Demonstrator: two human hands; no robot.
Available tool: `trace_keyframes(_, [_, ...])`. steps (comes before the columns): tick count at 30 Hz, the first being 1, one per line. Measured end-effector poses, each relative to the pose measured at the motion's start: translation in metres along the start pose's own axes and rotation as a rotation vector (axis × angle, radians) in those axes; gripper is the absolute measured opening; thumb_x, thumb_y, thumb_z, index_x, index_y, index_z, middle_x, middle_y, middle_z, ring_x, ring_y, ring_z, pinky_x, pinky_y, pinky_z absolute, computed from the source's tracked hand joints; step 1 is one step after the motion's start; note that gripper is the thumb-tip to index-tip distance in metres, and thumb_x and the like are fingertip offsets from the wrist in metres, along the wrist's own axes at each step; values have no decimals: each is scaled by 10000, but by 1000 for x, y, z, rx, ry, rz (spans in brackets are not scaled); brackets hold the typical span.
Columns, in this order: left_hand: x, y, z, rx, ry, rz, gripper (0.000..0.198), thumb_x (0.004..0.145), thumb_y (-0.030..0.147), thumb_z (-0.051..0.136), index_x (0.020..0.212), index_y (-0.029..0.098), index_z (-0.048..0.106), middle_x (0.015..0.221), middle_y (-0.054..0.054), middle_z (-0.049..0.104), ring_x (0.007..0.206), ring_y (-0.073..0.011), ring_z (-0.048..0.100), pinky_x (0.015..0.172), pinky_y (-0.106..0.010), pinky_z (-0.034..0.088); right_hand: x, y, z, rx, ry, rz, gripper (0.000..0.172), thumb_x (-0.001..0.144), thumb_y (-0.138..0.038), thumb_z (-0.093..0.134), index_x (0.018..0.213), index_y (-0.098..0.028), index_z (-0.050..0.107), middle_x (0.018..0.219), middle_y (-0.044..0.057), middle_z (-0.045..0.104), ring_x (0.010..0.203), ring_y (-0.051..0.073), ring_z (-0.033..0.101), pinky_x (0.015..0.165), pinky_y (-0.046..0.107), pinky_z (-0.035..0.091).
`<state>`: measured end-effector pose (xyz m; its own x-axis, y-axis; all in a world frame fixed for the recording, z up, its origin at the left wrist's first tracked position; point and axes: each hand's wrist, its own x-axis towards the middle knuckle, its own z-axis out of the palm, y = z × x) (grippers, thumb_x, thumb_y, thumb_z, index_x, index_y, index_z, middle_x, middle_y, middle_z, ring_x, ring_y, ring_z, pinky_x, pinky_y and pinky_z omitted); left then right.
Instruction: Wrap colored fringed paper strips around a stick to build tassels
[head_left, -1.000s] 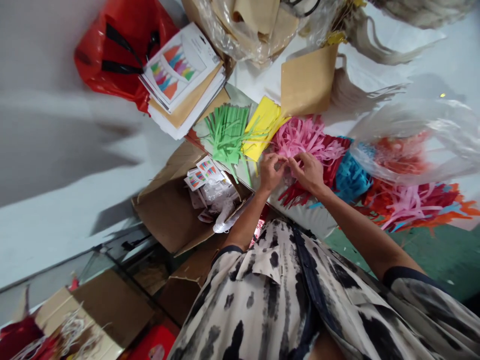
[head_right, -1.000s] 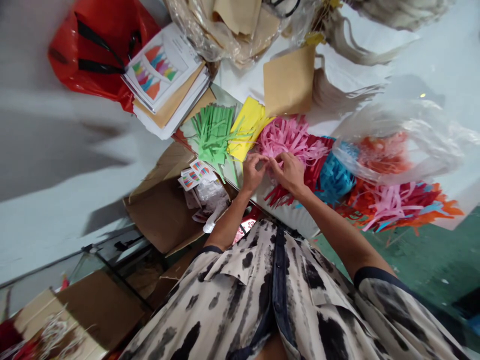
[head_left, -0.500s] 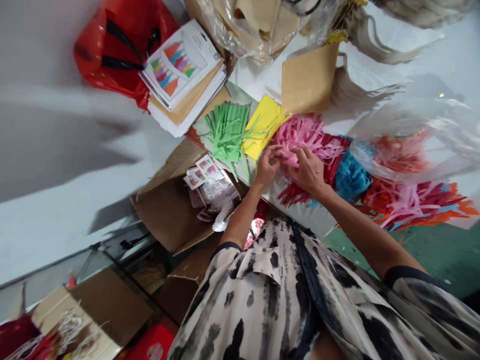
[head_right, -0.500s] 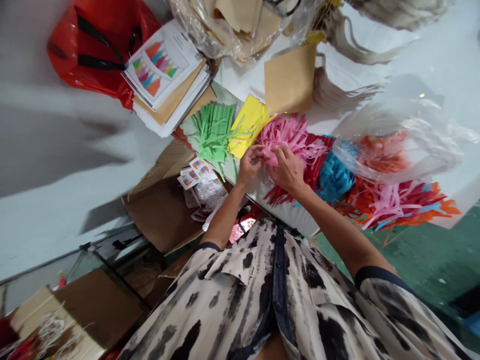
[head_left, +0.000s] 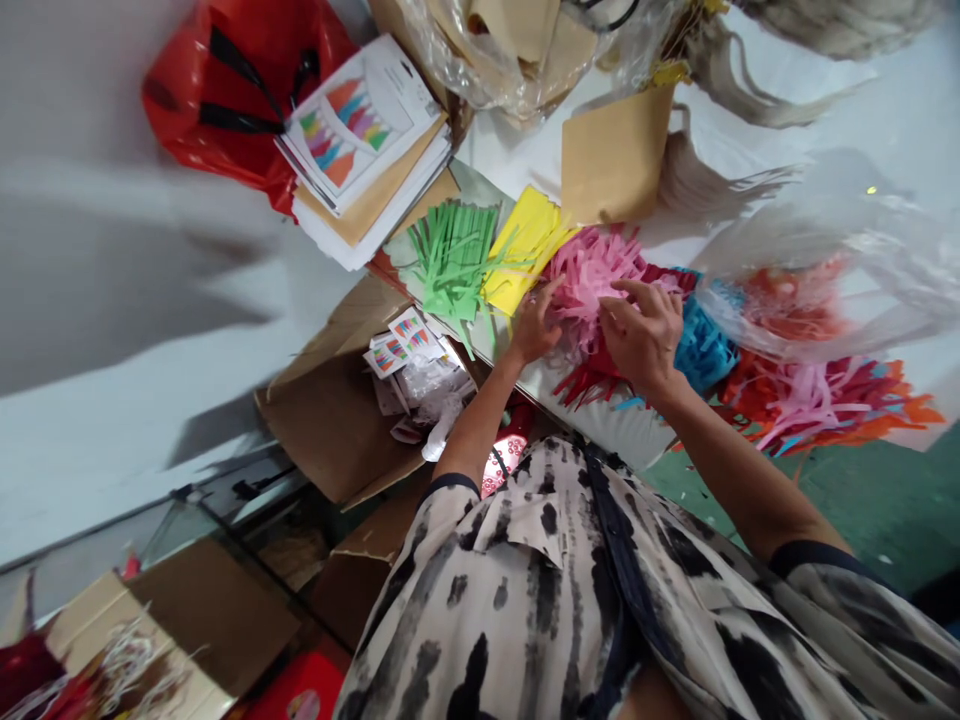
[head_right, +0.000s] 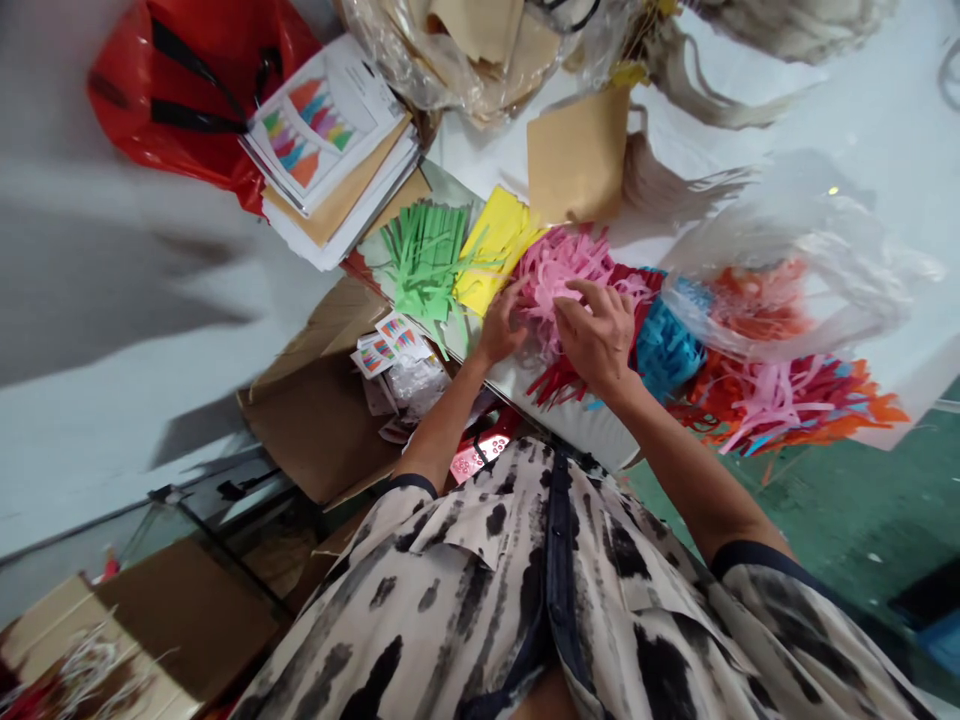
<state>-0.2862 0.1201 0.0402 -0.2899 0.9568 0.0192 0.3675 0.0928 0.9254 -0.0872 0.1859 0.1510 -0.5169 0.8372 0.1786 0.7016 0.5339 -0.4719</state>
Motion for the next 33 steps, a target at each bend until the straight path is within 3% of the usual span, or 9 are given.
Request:
trace_keyframes(4, [-2,-11,4,45,-49,113,675,895,150,779,1540,277,621,1588,-116,693,1477,-309,678,1397,-569,370,-6,2,-36,159,219,-17,215,1090,-381,609,991,-270,765,1267,92,791,1149,275,747,1030,516,583])
trace_keyframes(7, [-8,0,-3,1,-28,54,730,887,219,848,1570,271,595,1547,-123,708,1480,-316,669,1367,-541,425,-16,14,-59,290,403,63,208,1076,-435,691,988,-261,765,1204,107,789,1137,278,754,918,489,632])
trace_keyframes(14, [-49,121,-39,25,3,222,506,1045,486,707,1497,267,651,1466,-129,692,1490,-355,623,1329,-559,464,-62,22,-80,431,491,166,147,1039,-440,765,988,-303,774,1196,95,770,1018,279,768,680,421,634])
trace_keyframes(20, [-61,191,10,63,-200,367,381,1029,629,748,1175,280,793,1250,-99,761,1331,-333,700,1254,-543,505,-108,3,-91,366,428,137,147,1075,-417,685,1057,-292,760,1212,103,755,1074,278,760,746,422,664])
trace_keyframes(23, [-69,195,29,24,-354,394,273,1087,513,696,1027,251,743,1151,-76,786,1211,-275,727,1173,-487,542,-132,10,-110,403,365,133,297,1045,-434,707,1313,-307,728,1363,125,700,1074,284,766,798,453,682])
trace_keyframes(25, [-79,198,33,-97,-542,359,199,1079,418,688,1009,231,695,1164,-70,795,1162,-249,737,1096,-449,573,-148,18,-128,417,290,9,586,995,-468,743,1550,-331,615,1591,145,590,1334,376,704,1044,597,647])
trace_keyframes(28, [-96,208,34,-287,-917,191,123,1022,328,679,981,214,660,1110,-61,788,1040,-225,745,928,-380,604,-171,31,-153,501,17,-247,774,1002,-500,689,1725,-368,445,1745,100,499,1681,435,387,1361,732,328])
trace_keyframes(30, [-106,217,37,-323,-1101,73,117,1001,323,673,973,210,668,1028,-45,762,956,-215,722,858,-357,598,-183,40,-162,591,-197,-286,756,1024,-514,666,1732,-389,435,1671,73,598,1627,388,483,1393,697,282])
trace_keyframes(33, [-120,224,42,-344,-1143,-62,157,1004,358,685,1023,202,684,1014,-40,729,933,-207,700,827,-331,592,-203,53,-161,662,-381,-130,630,977,-604,764,1538,-335,666,1397,69,766,1311,333,708,1266,592,484])
